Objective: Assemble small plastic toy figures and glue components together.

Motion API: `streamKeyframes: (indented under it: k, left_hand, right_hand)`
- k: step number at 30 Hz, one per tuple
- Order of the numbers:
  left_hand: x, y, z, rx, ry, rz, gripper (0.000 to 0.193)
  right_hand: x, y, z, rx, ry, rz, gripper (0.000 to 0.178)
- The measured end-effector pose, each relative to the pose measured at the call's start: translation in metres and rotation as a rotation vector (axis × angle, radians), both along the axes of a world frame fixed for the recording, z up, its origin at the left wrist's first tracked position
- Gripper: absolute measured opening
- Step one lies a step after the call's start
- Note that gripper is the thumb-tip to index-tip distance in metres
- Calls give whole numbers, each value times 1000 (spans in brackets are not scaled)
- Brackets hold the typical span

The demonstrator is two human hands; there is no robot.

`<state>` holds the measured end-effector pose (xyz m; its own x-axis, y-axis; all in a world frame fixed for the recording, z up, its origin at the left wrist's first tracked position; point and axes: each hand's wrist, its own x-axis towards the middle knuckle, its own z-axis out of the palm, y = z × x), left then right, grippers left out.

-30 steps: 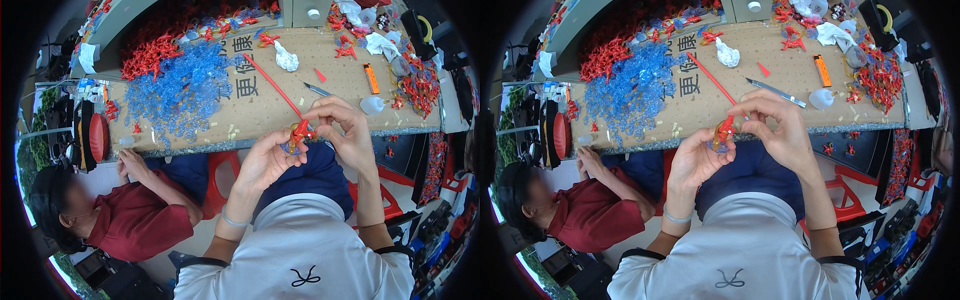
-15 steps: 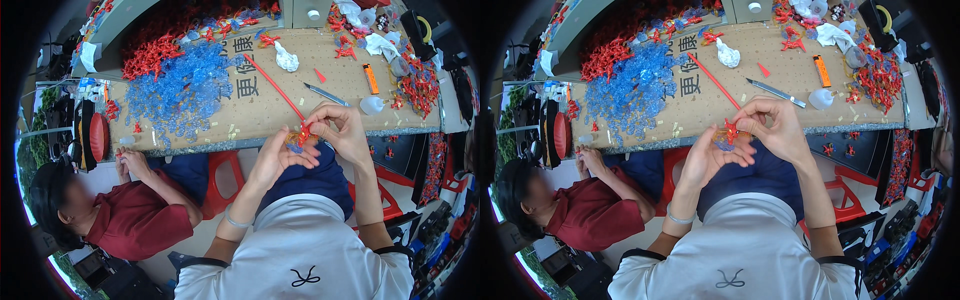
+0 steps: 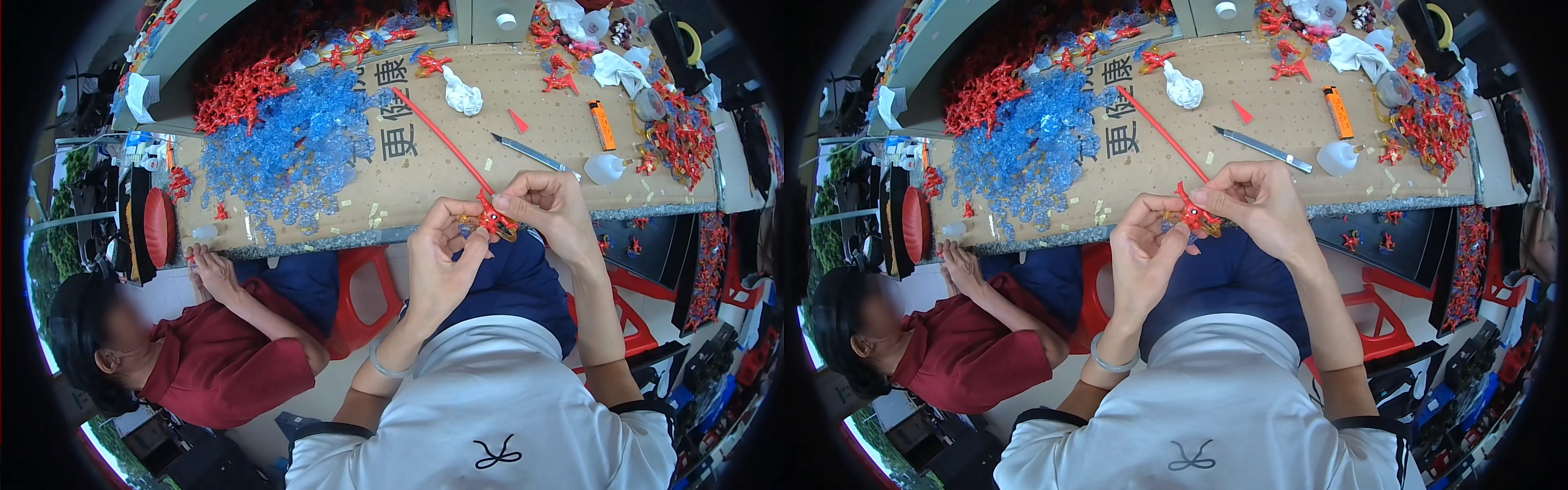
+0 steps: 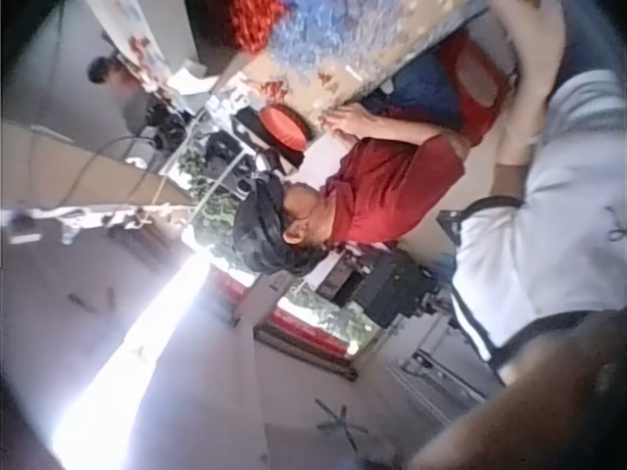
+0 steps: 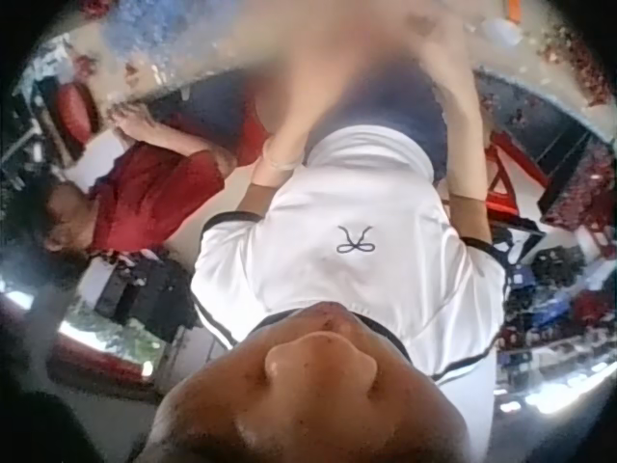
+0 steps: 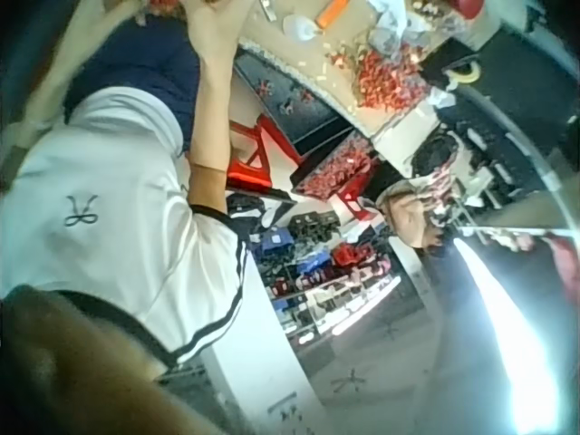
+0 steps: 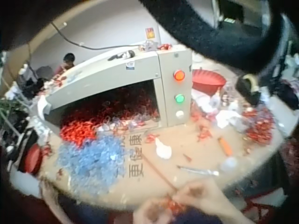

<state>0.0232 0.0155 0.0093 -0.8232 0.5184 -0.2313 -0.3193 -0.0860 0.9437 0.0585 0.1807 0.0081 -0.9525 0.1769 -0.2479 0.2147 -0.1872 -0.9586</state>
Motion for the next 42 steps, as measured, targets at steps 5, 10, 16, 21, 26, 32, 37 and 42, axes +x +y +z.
streamKeyframes:
  k: [5, 10, 16, 21, 26, 32, 37, 42]
  left_hand:
    - [1, 2, -1, -20, 63, 34, 17]
    - [2, 3, -4, -80, 139, 79, 16]
    - [3, 3, -12, -137, 234, 133, 16]
    - [2, 3, -13, -158, 257, 138, 14]
    - [-1, 3, -7, -67, 170, 85, 26]
    - [-6, 0, 2, 23, 21, 19, 40]
    - [-4, 1, 6, 21, 21, 30, 40]
    - [-1, 4, 5, 36, 69, 70, 38]
  right_hand:
    - [1, -1, -2, -4, 3, -15, 14]
    - [-1, -2, -5, 32, 14, -24, 15]
    - [-1, -2, -8, 166, 9, -14, 14]
    - [-2, -6, -5, 239, 25, -38, 13]
    - [-2, -8, -6, 153, 5, -55, 14]
    - [-3, -7, 0, -81, -27, -66, 15]
    - [-5, -3, -4, -185, -88, -42, 17]
    - [-4, -3, -9, -226, -93, -36, 22]
